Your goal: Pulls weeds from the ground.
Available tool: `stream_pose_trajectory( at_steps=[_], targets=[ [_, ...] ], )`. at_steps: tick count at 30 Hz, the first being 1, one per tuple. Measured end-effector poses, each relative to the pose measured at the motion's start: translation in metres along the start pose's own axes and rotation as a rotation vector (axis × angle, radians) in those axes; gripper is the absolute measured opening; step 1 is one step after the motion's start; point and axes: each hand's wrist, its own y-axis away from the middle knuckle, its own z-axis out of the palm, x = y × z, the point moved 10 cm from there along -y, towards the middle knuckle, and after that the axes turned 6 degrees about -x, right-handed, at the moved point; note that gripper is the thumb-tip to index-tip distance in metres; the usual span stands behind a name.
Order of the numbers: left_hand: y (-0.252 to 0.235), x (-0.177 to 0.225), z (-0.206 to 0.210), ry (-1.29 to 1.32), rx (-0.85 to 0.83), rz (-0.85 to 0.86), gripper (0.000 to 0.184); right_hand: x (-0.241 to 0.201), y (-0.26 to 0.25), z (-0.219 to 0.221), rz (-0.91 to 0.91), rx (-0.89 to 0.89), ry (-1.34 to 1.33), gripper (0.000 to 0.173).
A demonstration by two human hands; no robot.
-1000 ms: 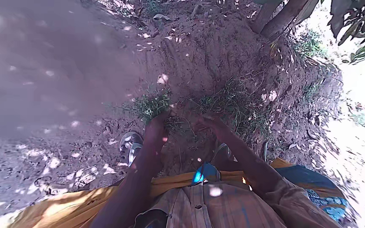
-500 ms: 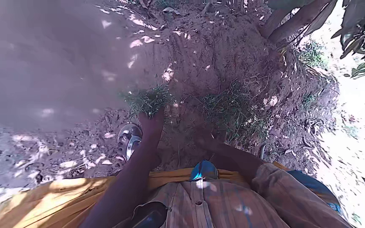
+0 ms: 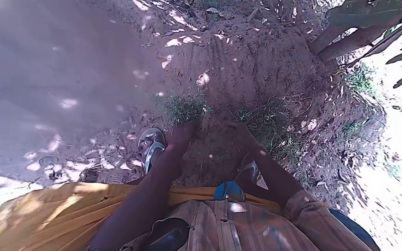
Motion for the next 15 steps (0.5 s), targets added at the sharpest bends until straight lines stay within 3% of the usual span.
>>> stream_pose_trajectory(
  at_steps=[2,6,15],
  targets=[
    [0.008,0.007,0.014,-0.021,-0.111,0.004,0.034,-0.011,0.004,0.002,-0.048,-0.009,-0.076,0.023],
    [0.029,0.014,0.023,-0.067,-0.22,-0.037,0.034,-0.032,0.012,0.015,-0.145,-0.058,-0.157,0.022],
    [0.032,0.026,0.014,-0.038,-0.165,0.05,0.024,-0.039,0.008,0.027,-0.178,-0.061,-0.287,0.017]
  ],
)
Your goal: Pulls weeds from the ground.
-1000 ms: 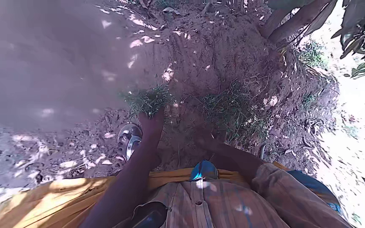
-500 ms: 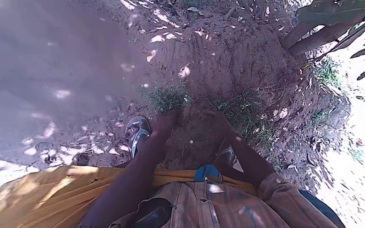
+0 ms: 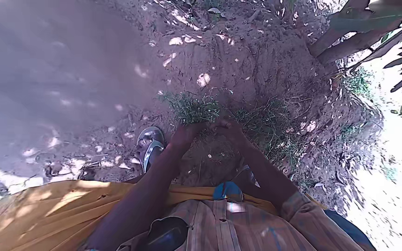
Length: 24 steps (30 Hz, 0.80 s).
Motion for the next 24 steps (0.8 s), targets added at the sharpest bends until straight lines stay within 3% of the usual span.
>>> stream_pose_trajectory(
  at_steps=[2,5,8,10,12,14,17,22,24],
  targets=[
    [-0.004,-0.002,-0.008,0.032,0.079,0.013,0.028,0.005,-0.007,0.0,0.042,0.01,0.241,0.021],
    [-0.019,-0.021,-0.025,0.063,0.211,-0.002,0.046,0.032,-0.023,0.001,0.196,-0.001,0.869,0.03],
    [-0.028,-0.028,-0.029,0.069,0.261,-0.023,0.049,0.066,-0.017,0.015,0.373,-0.115,1.005,0.046],
    [-0.025,-0.023,-0.025,0.049,0.235,0.016,0.052,0.088,-0.012,0.017,0.427,-0.143,0.971,0.05],
    [-0.024,-0.023,-0.025,0.035,0.217,0.054,0.055,0.097,-0.015,0.011,0.31,-0.074,0.998,0.043],
    [-0.024,-0.027,-0.026,0.066,0.214,0.035,0.061,0.08,-0.016,-0.007,0.281,0.018,0.912,0.037],
    [-0.029,-0.028,-0.024,0.159,0.236,0.019,0.064,0.042,-0.006,-0.041,0.173,0.188,0.543,0.027],
    [-0.031,-0.018,-0.013,0.181,0.162,0.071,0.016,0.018,0.002,-0.045,0.011,0.187,-0.009,0.016],
    [-0.021,-0.012,-0.006,0.115,0.075,0.035,0.02,0.01,0.002,-0.026,-0.02,0.122,-0.029,0.014]
  ],
)
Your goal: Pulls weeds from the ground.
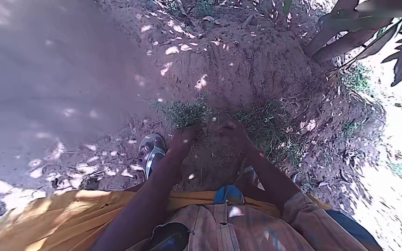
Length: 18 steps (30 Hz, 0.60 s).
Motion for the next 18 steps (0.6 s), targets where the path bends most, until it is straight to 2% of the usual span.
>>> stream_pose_trajectory(
  at_steps=[4,7,9,11,14,16,18],
  targets=[
    [0.005,-0.001,0.004,-0.144,-0.053,-0.035,0.033,-0.007,0.005,0.033,-0.109,-0.116,0.129,0.014],
    [0.006,0.0,-0.003,-0.157,0.059,-0.004,0.034,0.016,0.004,0.033,-0.074,-0.184,0.276,0.014],
    [0.003,-0.001,-0.008,-0.156,0.116,-0.006,0.037,0.023,-0.007,0.021,0.086,-0.166,0.556,0.021],
    [-0.003,-0.006,-0.015,-0.111,0.158,-0.02,0.038,0.033,-0.011,-0.008,0.255,-0.062,0.763,0.031],
    [-0.001,-0.008,-0.015,-0.07,0.161,-0.053,0.035,0.007,-0.017,-0.035,0.201,0.099,0.953,0.032],
    [-0.002,-0.008,-0.013,-0.062,0.142,-0.011,0.036,-0.002,-0.034,-0.04,0.155,0.091,1.035,0.032],
    [-0.018,-0.02,-0.014,0.027,0.145,0.071,0.045,0.004,-0.053,-0.042,0.166,0.04,1.094,0.035]
  ],
)
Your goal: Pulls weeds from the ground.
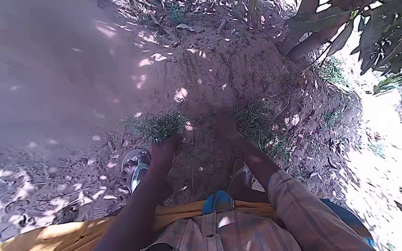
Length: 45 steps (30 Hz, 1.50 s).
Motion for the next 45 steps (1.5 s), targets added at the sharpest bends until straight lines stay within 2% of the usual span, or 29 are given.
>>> stream_pose_trajectory(
  at_steps=[2,4,6,8,10,13,14,16,18,21,23,26,27,29,31,33,35,37,41,43,45],
  targets=[
    [-0.009,-0.007,-0.001,0.052,-0.002,0.022,0.054,0.004,-0.012,0.009,0.004,-0.052,0.046,0.035],
    [-0.005,0.002,-0.005,0.014,0.008,0.037,0.043,0.01,-0.008,0.004,0.005,0.049,-0.026,0.034],
    [0.0,0.013,-0.005,-0.028,-0.002,0.07,0.035,0.013,0.008,-0.016,-0.001,0.18,-0.186,0.03],
    [0.004,0.016,-0.003,-0.071,-0.021,0.071,0.028,0.019,0.028,-0.033,-0.01,0.203,-0.488,0.029],
    [0.008,0.018,0.001,-0.146,-0.053,0.034,0.023,0.021,0.037,-0.033,-0.051,0.126,-0.81,0.03],
    [0.016,0.027,0.011,-0.316,-0.146,-0.009,0.03,-0.002,0.036,-0.013,-0.141,-0.1,-1.207,0.025],
    [0.019,0.032,0.015,-0.36,-0.174,-0.003,0.03,-0.013,0.038,-0.006,-0.151,-0.144,-1.275,0.024],
    [0.023,0.035,0.018,-0.232,-0.175,0.004,0.029,-0.035,0.044,0.009,-0.165,-0.202,-1.312,0.023],
    [0.023,0.034,0.021,-0.176,-0.199,0.005,0.028,-0.056,0.052,0.019,-0.185,-0.256,-1.307,0.02],
    [0.022,0.028,0.021,-0.328,-0.22,-0.026,0.03,-0.068,0.056,0.028,-0.199,-0.306,-1.232,0.017],
    [0.01,0.015,0.015,-0.239,-0.168,-0.017,0.028,-0.06,0.053,0.024,-0.187,-0.29,-0.965,0.019],
    [-0.015,-0.014,0.005,0.016,-0.078,-0.022,0.027,-0.022,0.04,0.002,-0.066,-0.063,-0.277,0.027],
    [-0.017,-0.017,0.002,0.049,-0.061,-0.04,0.027,-0.007,0.038,-0.003,-0.026,0.014,-0.156,0.029],
    [-0.014,-0.016,0.0,0.094,-0.041,-0.054,0.024,0.024,0.031,-0.002,0.058,0.045,-0.043,0.033],
    [-0.009,-0.01,0.001,0.125,-0.021,-0.052,0.02,0.062,0.024,0.017,0.19,-0.066,0.04,0.046],
    [-0.006,-0.006,0.001,0.14,-0.014,-0.049,0.019,0.097,0.027,0.027,0.267,-0.057,0.063,0.051],
    [-0.006,-0.006,0.001,0.129,-0.016,-0.039,0.018,0.118,0.041,0.02,0.352,0.042,0.0,0.038],
    [-0.007,-0.007,0.0,0.122,-0.016,-0.042,0.019,0.126,0.051,0.007,0.396,0.133,-0.139,0.034],
    [-0.004,-0.004,0.004,0.112,-0.017,-0.042,0.017,0.098,0.061,-0.037,0.242,0.372,-0.302,0.027],
    [-0.004,-0.003,0.005,0.095,-0.018,-0.033,0.017,0.077,0.047,-0.048,0.205,0.287,-0.325,0.033],
    [-0.004,-0.003,0.004,0.077,-0.014,-0.034,0.021,0.057,0.035,-0.048,0.147,0.176,-0.29,0.049]
  ],
)
